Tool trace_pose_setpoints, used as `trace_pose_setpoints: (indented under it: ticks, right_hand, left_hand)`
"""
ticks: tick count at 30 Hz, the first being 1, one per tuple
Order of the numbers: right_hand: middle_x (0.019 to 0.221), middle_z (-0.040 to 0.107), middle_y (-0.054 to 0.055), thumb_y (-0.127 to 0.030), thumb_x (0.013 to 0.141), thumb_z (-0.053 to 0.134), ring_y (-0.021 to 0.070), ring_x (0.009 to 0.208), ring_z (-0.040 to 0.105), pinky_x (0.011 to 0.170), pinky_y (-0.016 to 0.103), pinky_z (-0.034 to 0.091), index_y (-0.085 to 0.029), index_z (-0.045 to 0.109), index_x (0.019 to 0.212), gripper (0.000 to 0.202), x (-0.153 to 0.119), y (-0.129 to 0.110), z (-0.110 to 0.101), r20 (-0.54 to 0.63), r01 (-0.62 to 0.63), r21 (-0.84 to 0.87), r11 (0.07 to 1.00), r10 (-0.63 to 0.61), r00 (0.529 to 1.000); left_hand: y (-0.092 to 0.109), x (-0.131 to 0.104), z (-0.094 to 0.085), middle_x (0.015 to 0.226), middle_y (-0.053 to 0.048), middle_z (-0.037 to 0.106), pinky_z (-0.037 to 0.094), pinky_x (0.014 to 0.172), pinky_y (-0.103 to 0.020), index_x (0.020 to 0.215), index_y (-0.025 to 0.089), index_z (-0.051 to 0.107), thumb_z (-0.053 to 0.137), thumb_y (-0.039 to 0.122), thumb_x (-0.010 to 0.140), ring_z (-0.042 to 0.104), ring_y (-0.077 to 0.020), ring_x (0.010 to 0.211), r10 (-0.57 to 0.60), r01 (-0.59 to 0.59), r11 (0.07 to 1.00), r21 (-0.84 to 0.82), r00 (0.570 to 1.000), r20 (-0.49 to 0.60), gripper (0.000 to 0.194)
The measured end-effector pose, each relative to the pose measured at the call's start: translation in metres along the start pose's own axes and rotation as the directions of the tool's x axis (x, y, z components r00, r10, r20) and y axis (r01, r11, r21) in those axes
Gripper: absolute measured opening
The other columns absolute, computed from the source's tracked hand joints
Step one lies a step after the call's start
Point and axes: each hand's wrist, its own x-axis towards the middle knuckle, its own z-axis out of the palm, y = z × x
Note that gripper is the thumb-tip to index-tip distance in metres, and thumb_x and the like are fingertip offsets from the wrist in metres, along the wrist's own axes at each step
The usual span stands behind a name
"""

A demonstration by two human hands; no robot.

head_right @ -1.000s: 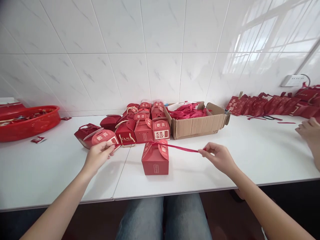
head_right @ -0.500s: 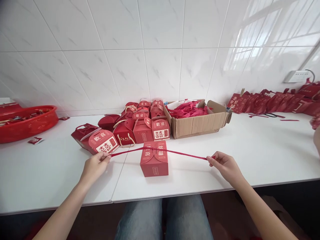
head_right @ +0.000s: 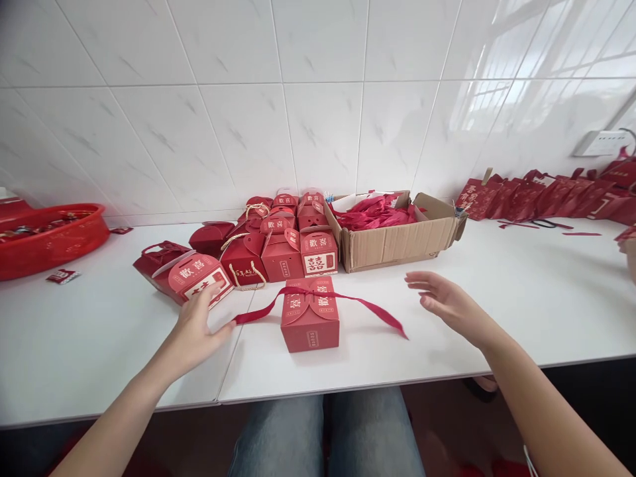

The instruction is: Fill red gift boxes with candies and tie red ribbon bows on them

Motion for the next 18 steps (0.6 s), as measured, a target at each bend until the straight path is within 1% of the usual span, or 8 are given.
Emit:
trace_pose_setpoints:
  ticks: [1,3,5,8,9,11,14,18]
  right_hand:
    - [0.123,0.059,0.012,-0.065,0.074,0.058,0.028,0.115,0.055,0.096,0.042,0.045,-0.025,0.057,0.114,0.056,0.005,-0.007,0.005,0.01,0.052,0.009,0.999,-0.052,0.999]
    - [0.123,0.059,0.012,-0.065,0.081,0.048,0.0266,0.114,0.056,0.099,0.043,0.042,-0.024,0.057,0.113,0.053,0.014,-0.023,0.023,0.039,0.107,0.009,0.994,-0.108,0.993]
    - [0.114,0.062,0.012,-0.066,0.081,0.047,0.0255,0.105,0.06,0.094,0.042,0.045,-0.021,0.058,0.107,0.053,0.023,-0.038,0.05,0.12,0.12,0.001,0.993,-0.119,0.986]
    - [0.091,0.065,0.01,-0.07,0.085,0.032,0.0212,0.088,0.063,0.083,0.038,0.049,-0.016,0.061,0.09,0.061,0.035,-0.054,0.086,0.238,0.056,0.051,0.997,-0.067,0.969]
    - [0.08,0.065,0.008,-0.07,0.086,0.026,0.0194,0.078,0.062,0.079,0.036,0.049,-0.015,0.062,0.081,0.066,0.038,-0.058,0.094,0.303,0.011,0.044,0.999,-0.024,0.953]
    - [0.064,0.06,0.005,-0.069,0.087,0.024,0.0158,0.064,0.057,0.071,0.033,0.047,-0.015,0.061,0.066,0.069,0.043,-0.063,0.101,0.445,-0.078,0.043,0.996,0.051,0.894]
    - [0.059,0.056,0.001,-0.059,0.085,0.048,0.0117,0.057,0.052,0.064,0.027,0.044,-0.015,0.061,0.063,0.052,0.047,-0.064,0.096,0.57,-0.203,0.173,0.964,0.07,0.819]
    - [0.066,0.058,0.0,-0.039,0.08,0.065,0.0098,0.063,0.053,0.065,0.024,0.043,-0.014,0.064,0.071,0.028,0.048,-0.063,0.081,0.575,-0.333,0.423,0.843,0.035,0.818]
  left_hand:
    - [0.012,0.002,0.002,0.133,-0.014,0.047,0.034,0.104,-0.047,0.128,0.019,0.038,0.055,0.038,0.075,0.041,-0.031,0.127,0.074,-0.075,0.996,-0.056,0.997,-0.018,0.059]
    - [0.038,0.01,0.008,0.129,-0.01,0.05,0.037,0.102,-0.042,0.122,0.022,0.042,0.052,0.044,0.08,0.047,-0.0259,0.121,0.1,-0.096,0.97,-0.223,0.995,0.004,0.047]
    - [0.061,0.02,0.017,0.112,-0.006,0.058,0.044,0.091,-0.037,0.101,0.023,0.05,0.045,0.052,0.084,0.054,-0.0233,0.109,0.06,-0.004,0.94,-0.341,0.986,0.155,0.035]
    - [0.08,0.033,0.03,0.08,-0.001,0.058,0.046,0.073,-0.035,0.078,0.022,0.046,0.041,0.062,0.083,0.058,-0.0202,0.079,0.02,0.089,0.941,-0.327,0.949,0.315,0.041]
    - [0.083,0.035,0.033,0.077,0.0,0.056,0.045,0.071,-0.035,0.077,0.022,0.045,0.044,0.063,0.08,0.056,-0.0199,0.075,0.013,0.083,0.951,-0.297,0.952,0.306,0.042]
    - [0.087,0.036,0.035,0.084,-0.002,0.055,0.045,0.076,-0.039,0.083,0.022,0.046,0.054,0.061,0.075,0.055,-0.0223,0.082,0.037,0.006,0.973,-0.231,0.982,0.183,0.041]
    - [0.093,0.03,0.033,0.109,-0.009,0.05,0.04,0.094,-0.046,0.099,0.022,0.05,0.065,0.048,0.072,0.048,-0.0278,0.108,0.204,-0.206,0.962,-0.179,0.979,-0.032,0.04]
    - [0.102,0.023,0.028,0.113,-0.007,0.052,0.039,0.098,-0.042,0.099,0.025,0.057,0.062,0.03,0.079,0.048,-0.0245,0.112,0.422,-0.399,0.878,-0.264,0.906,0.032,0.022]
